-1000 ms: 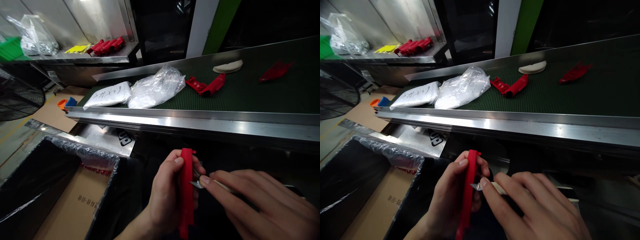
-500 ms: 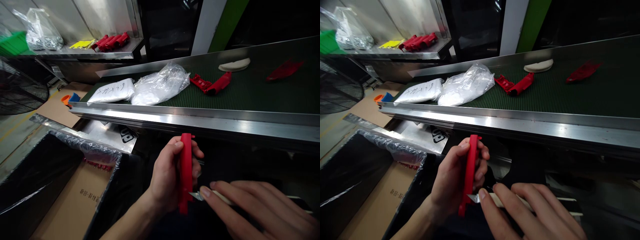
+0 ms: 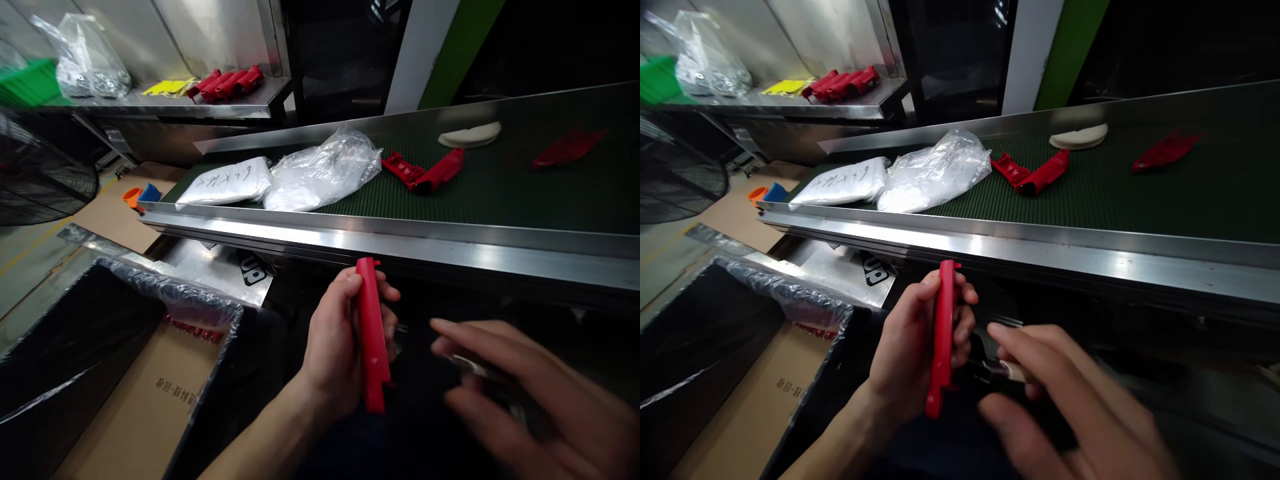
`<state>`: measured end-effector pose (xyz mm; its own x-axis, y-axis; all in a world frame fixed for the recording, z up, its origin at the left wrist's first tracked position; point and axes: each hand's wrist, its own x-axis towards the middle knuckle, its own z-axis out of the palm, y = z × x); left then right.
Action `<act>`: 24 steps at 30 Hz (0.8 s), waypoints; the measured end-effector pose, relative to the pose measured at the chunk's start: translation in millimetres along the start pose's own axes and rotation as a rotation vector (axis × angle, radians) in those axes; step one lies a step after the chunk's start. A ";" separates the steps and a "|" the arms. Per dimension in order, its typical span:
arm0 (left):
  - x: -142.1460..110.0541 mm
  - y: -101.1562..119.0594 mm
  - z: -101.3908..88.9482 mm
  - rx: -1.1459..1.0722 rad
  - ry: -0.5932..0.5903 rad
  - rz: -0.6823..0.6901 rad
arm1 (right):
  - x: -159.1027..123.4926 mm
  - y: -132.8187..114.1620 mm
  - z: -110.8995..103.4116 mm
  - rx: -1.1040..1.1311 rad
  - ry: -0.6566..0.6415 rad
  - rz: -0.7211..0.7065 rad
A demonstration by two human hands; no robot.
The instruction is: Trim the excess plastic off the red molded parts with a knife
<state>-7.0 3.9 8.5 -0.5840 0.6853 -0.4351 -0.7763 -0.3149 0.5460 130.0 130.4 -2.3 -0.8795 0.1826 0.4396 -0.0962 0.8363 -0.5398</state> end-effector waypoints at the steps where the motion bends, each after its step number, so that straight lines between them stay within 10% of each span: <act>1: -1.7 -2.0 0.8 0.007 0.005 -0.003 | 4.3 -3.9 5.3 0.057 -0.038 0.110; 10: -16.8 -21.4 -9.9 0.211 -0.100 -0.052 | 42.3 -4.5 17.6 0.515 -0.126 0.543; 18: -16.2 -21.9 -16.8 0.423 -0.158 -0.037 | 54.0 2.9 4.4 0.711 -0.228 0.489; 24: -14.3 -20.8 -21.0 0.420 -0.153 -0.004 | 35.1 19.1 -1.4 0.327 -0.072 0.277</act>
<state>12.6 -13.0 -11.7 -0.5149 0.7853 -0.3438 -0.5964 -0.0400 0.8017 98.0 153.5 3.8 -0.9220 0.3306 0.2015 0.0152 0.5511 -0.8343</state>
